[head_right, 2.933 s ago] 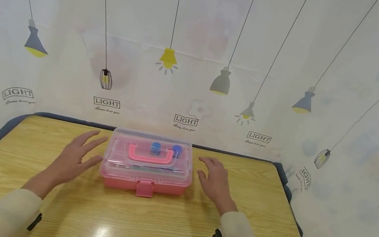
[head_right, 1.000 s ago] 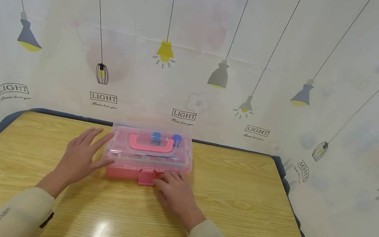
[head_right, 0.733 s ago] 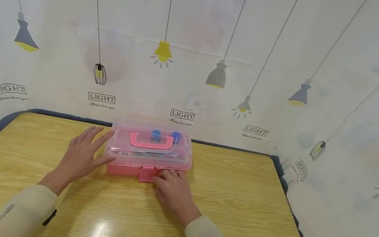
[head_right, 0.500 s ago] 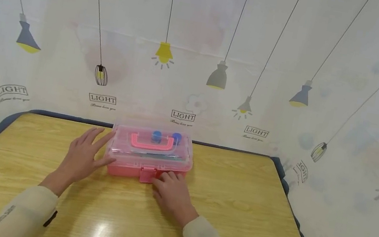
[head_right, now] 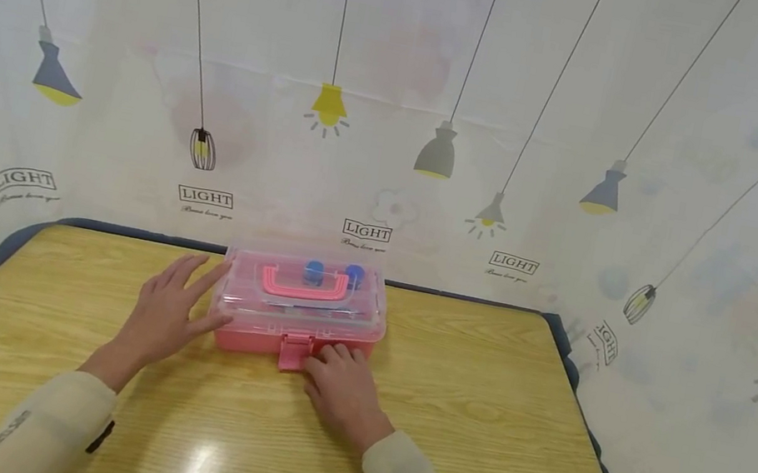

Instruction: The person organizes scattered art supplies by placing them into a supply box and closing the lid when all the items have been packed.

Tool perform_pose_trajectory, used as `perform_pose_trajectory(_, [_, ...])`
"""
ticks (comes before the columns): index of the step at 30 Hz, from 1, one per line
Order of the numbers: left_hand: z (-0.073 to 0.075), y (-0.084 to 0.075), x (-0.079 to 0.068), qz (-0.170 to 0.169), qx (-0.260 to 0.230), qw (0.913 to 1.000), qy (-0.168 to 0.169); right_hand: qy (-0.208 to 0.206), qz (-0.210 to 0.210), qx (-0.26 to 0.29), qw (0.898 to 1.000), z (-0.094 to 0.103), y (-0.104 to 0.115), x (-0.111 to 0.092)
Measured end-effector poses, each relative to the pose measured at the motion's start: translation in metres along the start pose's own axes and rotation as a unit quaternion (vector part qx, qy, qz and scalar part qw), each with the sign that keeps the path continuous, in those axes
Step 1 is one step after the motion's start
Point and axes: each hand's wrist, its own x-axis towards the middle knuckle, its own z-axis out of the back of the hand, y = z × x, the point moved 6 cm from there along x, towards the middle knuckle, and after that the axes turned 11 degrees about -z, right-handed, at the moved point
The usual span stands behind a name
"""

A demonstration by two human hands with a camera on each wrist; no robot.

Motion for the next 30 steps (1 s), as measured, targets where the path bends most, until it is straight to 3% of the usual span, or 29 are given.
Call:
perform_pose_trajectory(7, [-0.001,0.000,0.000,-0.005,-0.001,1.0000,-0.006,-0.014,0.006,-0.015,1.000,0.002,0.005,0.000])
perform_pose_trajectory(16, [0.000,0.000,0.000,-0.006,-0.003,0.9999,-0.009,-0.105,0.042,0.027,0.993,0.015,0.010,-0.005])
perform_pose_trajectory(30, [0.000,0.000,0.000,-0.001,-0.001,1.0000,0.000,-0.239,0.091,0.055,0.965,0.033,0.004,-0.009])
